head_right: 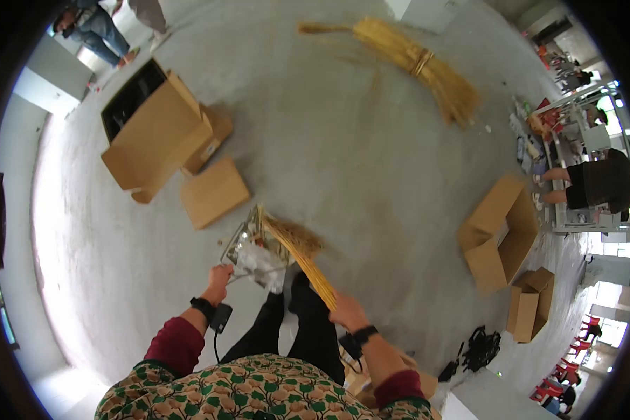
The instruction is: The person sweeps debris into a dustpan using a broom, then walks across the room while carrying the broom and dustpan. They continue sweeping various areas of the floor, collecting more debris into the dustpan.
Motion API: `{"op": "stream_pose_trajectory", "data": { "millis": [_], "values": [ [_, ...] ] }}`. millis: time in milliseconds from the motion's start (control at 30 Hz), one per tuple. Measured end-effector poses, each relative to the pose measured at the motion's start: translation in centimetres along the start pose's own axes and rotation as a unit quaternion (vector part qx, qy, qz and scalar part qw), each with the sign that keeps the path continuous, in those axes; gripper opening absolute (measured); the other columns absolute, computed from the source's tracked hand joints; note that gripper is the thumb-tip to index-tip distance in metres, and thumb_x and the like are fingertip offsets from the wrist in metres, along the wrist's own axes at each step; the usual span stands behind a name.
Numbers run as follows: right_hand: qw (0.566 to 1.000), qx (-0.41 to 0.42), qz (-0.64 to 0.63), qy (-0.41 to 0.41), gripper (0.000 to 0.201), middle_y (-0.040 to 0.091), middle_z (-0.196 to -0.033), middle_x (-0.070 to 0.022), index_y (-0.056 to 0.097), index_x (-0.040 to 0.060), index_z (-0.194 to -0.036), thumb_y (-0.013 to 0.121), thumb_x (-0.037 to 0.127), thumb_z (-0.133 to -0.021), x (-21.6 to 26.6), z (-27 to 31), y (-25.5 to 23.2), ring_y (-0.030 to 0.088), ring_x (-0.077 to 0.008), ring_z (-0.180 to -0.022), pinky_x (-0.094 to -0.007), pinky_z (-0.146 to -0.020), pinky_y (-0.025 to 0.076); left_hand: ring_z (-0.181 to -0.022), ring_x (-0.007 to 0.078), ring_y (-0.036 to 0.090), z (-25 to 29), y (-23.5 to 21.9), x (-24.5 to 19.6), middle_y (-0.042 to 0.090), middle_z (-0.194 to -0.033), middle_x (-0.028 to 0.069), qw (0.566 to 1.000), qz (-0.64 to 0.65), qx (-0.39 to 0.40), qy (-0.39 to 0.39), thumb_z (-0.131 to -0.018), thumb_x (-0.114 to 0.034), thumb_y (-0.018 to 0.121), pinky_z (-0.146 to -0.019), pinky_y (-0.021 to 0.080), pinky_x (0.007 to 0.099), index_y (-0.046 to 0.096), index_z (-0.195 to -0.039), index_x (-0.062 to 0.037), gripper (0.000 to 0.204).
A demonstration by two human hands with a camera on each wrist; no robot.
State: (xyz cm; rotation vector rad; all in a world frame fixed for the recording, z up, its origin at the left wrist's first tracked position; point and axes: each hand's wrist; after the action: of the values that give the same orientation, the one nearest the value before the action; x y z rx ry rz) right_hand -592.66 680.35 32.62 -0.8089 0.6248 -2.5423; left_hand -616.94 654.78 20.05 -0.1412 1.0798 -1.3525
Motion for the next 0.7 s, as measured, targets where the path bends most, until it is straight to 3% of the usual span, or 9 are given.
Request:
{"op": "stream_pose_trajectory", "data": {
  "millis": [67, 167, 200, 233, 267, 333, 467, 533, 700],
  "values": [
    [0.996, 0.009, -0.069, 0.056, 0.059, 0.056, -0.075, -0.0153, 0.04, 0.0077, -0.106, 0.062, 0.011, -0.051, -1.7, 1.5, -3.2, 0.054, -0.0316, -0.07, -0.0374, -0.061, 0.043, -0.061, 0.0236, 0.052, -1.5, -1.5, -2.4, 0.052, -0.061, 0.0098, 0.999, -0.006, -0.023, 0.038, -0.065, -0.006, 0.046, -0.055, 0.039, 0.0308, 0.051, -0.063, -0.0093, 0.006],
    [0.99, -0.049, -0.117, 0.056, 0.057, 0.053, -0.068, -0.0107, 0.042, 0.003, -0.102, 0.065, 0.008, -0.05, -4.7, 1.1, -6.4, 0.055, -0.0198, -0.056, -0.0301, -0.052, 0.044, -0.059, 0.0229, 0.051, -4.0, -4.0, -5.6, 0.052, -0.06, 0.0091, 0.974, 0.21, -0.051, -0.069, -0.062, -0.005, 0.048, -0.056, 0.039, 0.0297, 0.052, -0.064, -0.01, 0.007],
    [0.991, -0.051, -0.114, 0.045, 0.057, 0.053, -0.068, -0.0107, 0.042, 0.003, -0.102, 0.065, 0.008, -0.05, -5.6, 0.5, -7.2, 0.055, -0.0198, -0.056, -0.0301, -0.052, 0.044, -0.052, 0.0197, 0.047, -5.3, -4.6, -5.9, 0.048, -0.054, 0.0083, 0.988, 0.048, -0.106, 0.1, -0.061, -0.007, 0.051, -0.05, 0.036, 0.0292, 0.051, -0.061, -0.0074, 0.001],
    [0.982, -0.053, -0.169, 0.061, 0.053, 0.052, -0.067, -0.0092, 0.042, 0.0023, -0.101, 0.063, 0.005, -0.052, -6.6, -0.1, -8.0, 0.054, -0.0179, -0.052, -0.0289, -0.049, 0.044, -0.045, 0.0165, 0.043, -6.3, -5.2, -6.3, 0.044, -0.049, 0.0075, 0.945, -0.123, -0.157, 0.259, -0.06, -0.009, 0.053, -0.043, 0.032, 0.0287, 0.051, -0.057, -0.0048, 0.005],
    [0.97, -0.054, -0.224, 0.078, 0.049, 0.051, -0.065, -0.0078, 0.043, 0.0015, -0.1, 0.062, 0.003, -0.054, -7.5, -1.1, -8.9, 0.053, -0.016, -0.049, -0.0277, -0.046, 0.043, -0.045, 0.0165, 0.043, -7.6, -5.6, -6.9, 0.044, -0.049, 0.0075, 0.943, -0.128, -0.167, 0.257, -0.06, -0.009, 0.053, -0.043, 0.032, 0.0287, 0.051, -0.057, -0.0048, 0.005],
    [0.949, -0.045, -0.298, 0.089, 0.045, 0.051, -0.065, -0.0069, 0.043, 0.0014, -0.098, 0.06, 0.0, -0.056, -8.2, -3.6, -12.0, 0.052, -0.0151, -0.047, -0.0269, -0.044, 0.042, -0.057, 0.0212, 0.049, -10.4, -7.0, -8.7, 0.05, -0.056, 0.0078, 0.998, 0.015, -0.062, 0.03, -0.055, -0.008, 0.056, -0.053, 0.038, 0.0289, 0.055, -0.063, -0.0107, 0.008],
    [0.901, -0.01, -0.417, 0.122, 0.04, 0.05, -0.064, -0.0055, 0.044, 0.0006, -0.095, 0.058, -0.002, -0.058, -7.1, -5.9, -19.1, 0.05, -0.0139, -0.044, -0.0253, -0.04, 0.041, -0.051, 0.0168, 0.046, -13.6, -11.2, -14.2, 0.046, -0.049, 0.006, 0.974, 0.198, -0.107, -0.005, -0.055, -0.007, 0.056, -0.047, 0.035, 0.0278, 0.055, -0.06, -0.0073, 0.005],
    [0.909, -0.008, -0.402, 0.11, 0.039, 0.05, -0.063, -0.0056, 0.044, 0.0004, -0.095, 0.057, -0.002, -0.058, -6.3, -7.4, -22.9, 0.051, -0.0139, -0.044, -0.0256, -0.041, 0.041, -0.044, 0.0121, 0.041, -13.8, -14.1, -18.3, 0.04, -0.045, 0.003, 0.906, 0.389, -0.132, -0.106, -0.059, -0.006, 0.053, -0.042, 0.03, 0.0269, 0.052, -0.055, -0.0027, 0.006],
    [0.928, -0.021, -0.367, 0.054, 0.038, 0.051, -0.064, -0.0077, 0.043, -0.0008, -0.093, 0.057, -0.003, -0.058, -4.4, -14.4, -29.8, 0.052, -0.0148, -0.046, -0.0272, -0.041, 0.042, -0.041, 0.0097, 0.036, -16.9, -18.9, -23.9, 0.038, -0.044, 0.0026, 0.875, 0.42, -0.206, -0.125, -0.061, -0.006, 0.051, -0.04, 0.026, 0.0271, 0.049, -0.049, -0.0001, 0.014]
  ]
}}
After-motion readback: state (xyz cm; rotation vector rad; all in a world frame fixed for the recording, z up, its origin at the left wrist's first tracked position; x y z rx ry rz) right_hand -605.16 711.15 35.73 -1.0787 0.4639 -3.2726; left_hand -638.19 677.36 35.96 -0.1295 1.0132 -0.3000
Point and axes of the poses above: each hand's wrist, its own z-axis away from the middle knuckle, its own y-axis out of the palm, x = y × z
